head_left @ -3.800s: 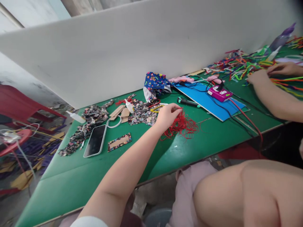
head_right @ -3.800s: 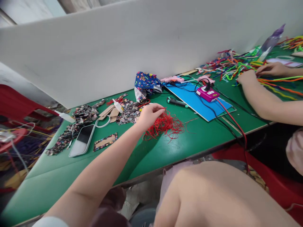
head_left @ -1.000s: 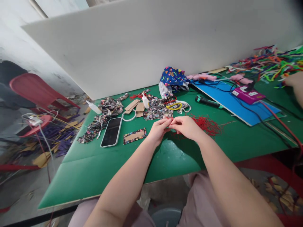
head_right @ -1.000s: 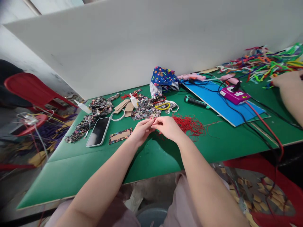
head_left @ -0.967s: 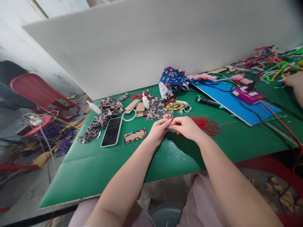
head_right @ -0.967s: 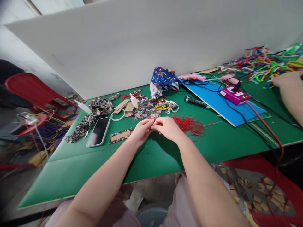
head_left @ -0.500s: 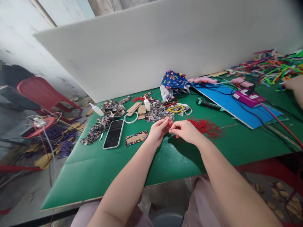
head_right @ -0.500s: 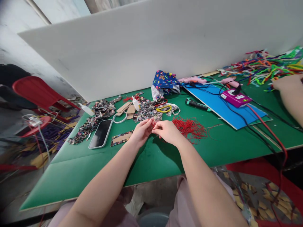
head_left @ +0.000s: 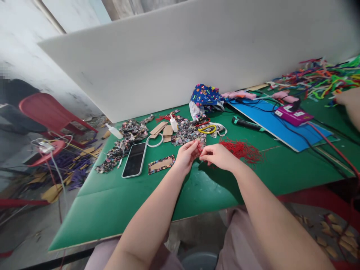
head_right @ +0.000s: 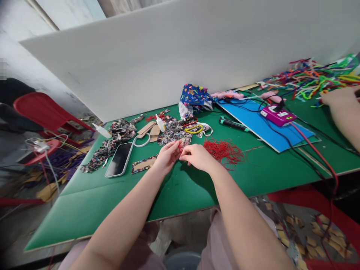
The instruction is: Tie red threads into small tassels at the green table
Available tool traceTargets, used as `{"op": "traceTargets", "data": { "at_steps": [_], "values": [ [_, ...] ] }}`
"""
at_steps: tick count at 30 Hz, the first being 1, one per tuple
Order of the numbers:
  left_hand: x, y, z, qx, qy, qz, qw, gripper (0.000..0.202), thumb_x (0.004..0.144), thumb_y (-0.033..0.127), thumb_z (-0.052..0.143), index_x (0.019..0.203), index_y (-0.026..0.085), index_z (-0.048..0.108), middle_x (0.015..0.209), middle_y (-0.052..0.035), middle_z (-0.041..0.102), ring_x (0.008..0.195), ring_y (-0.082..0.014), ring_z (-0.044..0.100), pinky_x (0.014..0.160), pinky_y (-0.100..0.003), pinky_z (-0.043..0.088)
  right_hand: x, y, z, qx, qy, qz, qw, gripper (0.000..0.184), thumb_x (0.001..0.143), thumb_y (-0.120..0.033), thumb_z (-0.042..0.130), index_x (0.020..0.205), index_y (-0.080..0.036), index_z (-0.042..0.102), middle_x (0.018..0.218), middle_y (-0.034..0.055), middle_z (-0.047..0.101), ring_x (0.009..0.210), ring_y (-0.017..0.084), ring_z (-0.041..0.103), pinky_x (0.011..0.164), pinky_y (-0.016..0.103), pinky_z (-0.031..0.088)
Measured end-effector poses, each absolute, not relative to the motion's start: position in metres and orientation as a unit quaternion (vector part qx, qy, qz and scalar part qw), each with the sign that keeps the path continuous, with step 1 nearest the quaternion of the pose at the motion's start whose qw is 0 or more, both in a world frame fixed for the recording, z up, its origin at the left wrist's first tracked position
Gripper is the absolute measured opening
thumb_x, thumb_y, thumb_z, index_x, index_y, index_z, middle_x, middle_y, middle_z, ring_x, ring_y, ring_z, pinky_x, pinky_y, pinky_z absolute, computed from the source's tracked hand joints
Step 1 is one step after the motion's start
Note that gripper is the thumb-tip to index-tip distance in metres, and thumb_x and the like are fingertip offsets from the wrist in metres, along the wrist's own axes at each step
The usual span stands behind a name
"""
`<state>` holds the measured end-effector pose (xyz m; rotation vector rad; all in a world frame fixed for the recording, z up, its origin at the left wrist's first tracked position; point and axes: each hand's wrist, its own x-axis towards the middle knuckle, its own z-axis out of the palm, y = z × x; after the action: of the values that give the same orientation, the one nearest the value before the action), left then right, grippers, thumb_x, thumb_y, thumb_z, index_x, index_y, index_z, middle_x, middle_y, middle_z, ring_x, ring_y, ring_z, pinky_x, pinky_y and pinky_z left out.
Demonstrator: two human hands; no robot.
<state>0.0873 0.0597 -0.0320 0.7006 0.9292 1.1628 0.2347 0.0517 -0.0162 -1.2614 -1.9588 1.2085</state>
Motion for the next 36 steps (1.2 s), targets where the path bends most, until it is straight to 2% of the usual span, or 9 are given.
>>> {"op": "traceTargets", "data": {
  "at_steps": [5,11,14,18,23,26,30,33,36],
  "values": [
    [0.087,0.060,-0.031,0.341,0.428,0.522,0.654,0.032,0.063,0.033,0.073,0.087,0.014,0.066,0.063,0.0042,0.058,0.054,-0.0035,0.053,0.056,-0.017,0.044,0.246,0.053,-0.011,-0.466,-0.708,0.470,0.244,0.012,0.074,-0.028,0.059,0.069,-0.017,0.062,0.062,0.0013,0.064,0.052,0.011,0.059,0.047,0.020,0.042],
    [0.087,0.061,-0.035,0.419,0.473,0.506,0.587,0.031,0.067,0.033,0.069,0.093,0.016,0.068,0.071,0.0004,0.064,0.052,-0.0045,0.050,0.053,-0.019,0.041,0.273,0.057,-0.007,-0.496,-0.705,0.439,0.253,0.015,0.073,-0.031,0.061,0.071,-0.018,0.066,0.065,0.0023,0.067,0.055,0.012,0.057,0.052,0.024,0.042],
    [0.091,0.060,-0.039,0.482,0.489,0.500,0.528,0.022,0.067,0.028,0.069,0.086,0.016,0.070,0.079,-0.0025,0.068,0.067,-0.0104,0.058,0.068,-0.024,0.045,0.285,0.061,-0.008,-0.538,-0.677,0.381,0.327,0.014,0.070,-0.031,0.064,0.068,-0.018,0.067,0.088,0.0053,0.070,0.059,0.012,0.058,0.061,0.027,0.045],
    [0.094,0.057,-0.043,0.563,0.487,0.479,0.465,0.020,0.070,0.022,0.066,0.089,0.020,0.071,0.096,-0.0049,0.069,0.093,-0.0183,0.060,0.090,-0.031,0.042,0.292,0.065,-0.006,-0.582,-0.563,0.304,0.502,0.019,0.070,-0.034,0.065,0.076,-0.017,0.067,0.075,0.0053,0.068,0.062,0.014,0.059,0.063,0.029,0.047],
    [0.092,0.054,-0.045,0.779,0.430,0.378,0.257,0.026,0.080,0.020,0.054,0.103,0.021,0.067,0.109,-0.0080,0.065,0.105,-0.0192,0.056,0.098,-0.035,0.038,0.294,0.065,0.002,-0.498,-0.433,0.396,0.638,0.016,0.071,-0.031,0.065,0.078,-0.017,0.060,0.068,0.0025,0.066,0.054,0.010,0.059,0.062,0.027,0.051],
    [0.095,0.050,-0.046,0.829,0.440,0.310,0.148,0.031,0.082,0.032,0.055,0.109,0.021,0.064,0.118,-0.0113,0.059,0.112,-0.0237,0.051,0.100,-0.041,0.035,0.294,0.063,0.004,-0.495,-0.444,0.413,0.622,0.016,0.072,-0.032,0.065,0.078,-0.017,0.059,0.068,0.0010,0.067,0.037,0.004,0.045,0.053,0.025,0.050],
    [0.106,0.046,-0.049,0.844,0.474,0.247,0.046,0.047,0.078,0.051,0.054,0.114,0.021,0.061,0.129,-0.0144,0.050,0.124,-0.0315,0.038,0.101,-0.048,0.030,0.290,0.061,0.003,-0.552,-0.500,0.418,0.520,0.019,0.072,-0.034,0.064,0.077,-0.016,0.060,0.070,0.0029,0.069,0.030,0.002,0.036,0.036,0.021,0.039],
    [0.115,0.047,-0.051,0.849,0.470,0.237,0.038,0.031,0.082,0.044,0.052,0.098,0.022,0.067,0.119,-0.0115,0.056,0.121,-0.0289,0.040,0.100,-0.046,0.031,0.285,0.060,0.001,-0.559,-0.520,0.416,0.494,0.018,0.072,-0.034,0.064,0.075,-0.016,0.060,0.069,0.0035,0.070,0.033,0.003,0.041,0.032,0.018,0.032],
    [0.118,0.051,-0.050,0.836,0.466,0.276,0.091,0.020,0.084,0.031,0.051,0.087,0.023,0.069,0.104,-0.0079,0.062,0.109,-0.0245,0.048,0.098,-0.042,0.033,0.282,0.060,0.001,-0.546,-0.539,0.429,0.477,0.015,0.073,-0.031,0.062,0.076,-0.016,0.060,0.069,0.0037,0.070,0.034,0.004,0.044,0.032,0.018,0.033]
  ]
}}
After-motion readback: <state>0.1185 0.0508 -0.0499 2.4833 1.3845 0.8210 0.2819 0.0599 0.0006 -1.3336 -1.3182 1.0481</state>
